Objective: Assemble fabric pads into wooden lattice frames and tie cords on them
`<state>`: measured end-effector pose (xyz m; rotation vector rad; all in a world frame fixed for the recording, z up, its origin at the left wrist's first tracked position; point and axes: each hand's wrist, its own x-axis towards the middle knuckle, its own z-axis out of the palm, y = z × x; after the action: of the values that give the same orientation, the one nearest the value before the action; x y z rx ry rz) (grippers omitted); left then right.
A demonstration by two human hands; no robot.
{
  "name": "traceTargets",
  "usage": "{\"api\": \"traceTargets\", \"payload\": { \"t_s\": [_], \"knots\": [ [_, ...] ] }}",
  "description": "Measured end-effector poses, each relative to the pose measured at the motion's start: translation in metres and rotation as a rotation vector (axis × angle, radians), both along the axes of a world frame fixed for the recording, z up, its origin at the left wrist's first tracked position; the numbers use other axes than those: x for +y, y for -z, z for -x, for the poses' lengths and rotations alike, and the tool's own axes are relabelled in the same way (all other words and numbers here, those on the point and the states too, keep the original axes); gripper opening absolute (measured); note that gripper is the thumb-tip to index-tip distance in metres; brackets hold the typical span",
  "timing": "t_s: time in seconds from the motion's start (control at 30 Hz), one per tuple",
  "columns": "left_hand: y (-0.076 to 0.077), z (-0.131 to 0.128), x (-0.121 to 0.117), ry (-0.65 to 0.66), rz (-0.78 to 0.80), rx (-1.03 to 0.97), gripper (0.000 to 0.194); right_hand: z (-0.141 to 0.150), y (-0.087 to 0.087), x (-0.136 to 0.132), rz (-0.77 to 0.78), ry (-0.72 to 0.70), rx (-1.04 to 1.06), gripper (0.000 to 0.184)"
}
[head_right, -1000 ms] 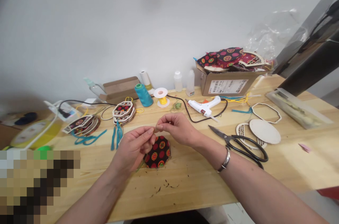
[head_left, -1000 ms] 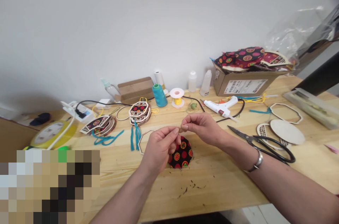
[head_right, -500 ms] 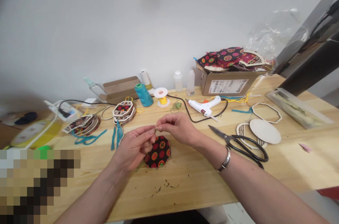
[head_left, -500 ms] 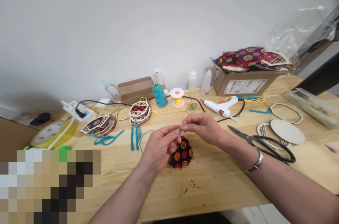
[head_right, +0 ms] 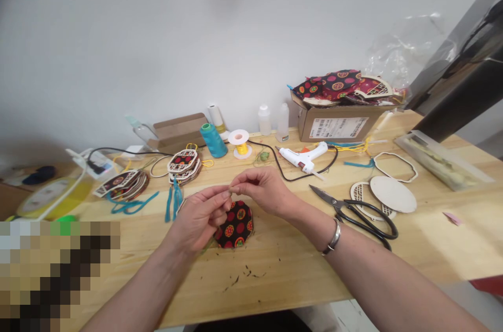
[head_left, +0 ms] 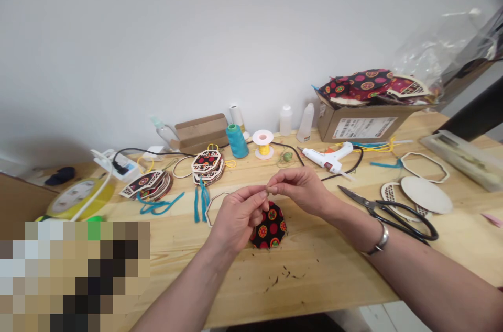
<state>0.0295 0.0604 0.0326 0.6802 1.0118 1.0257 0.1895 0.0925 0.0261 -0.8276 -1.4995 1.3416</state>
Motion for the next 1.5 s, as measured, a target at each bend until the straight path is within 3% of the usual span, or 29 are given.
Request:
{"api": "traceTargets", "payload": {
  "t_s": [1.5],
  "knots": [
    [-0.0012,-0.0008,-0.0017,0.045,-0.017,0.05,0.023,0.0013,-0.0025,-0.0025,0.002,0.03,-0.062,0.01]
  ]
}}
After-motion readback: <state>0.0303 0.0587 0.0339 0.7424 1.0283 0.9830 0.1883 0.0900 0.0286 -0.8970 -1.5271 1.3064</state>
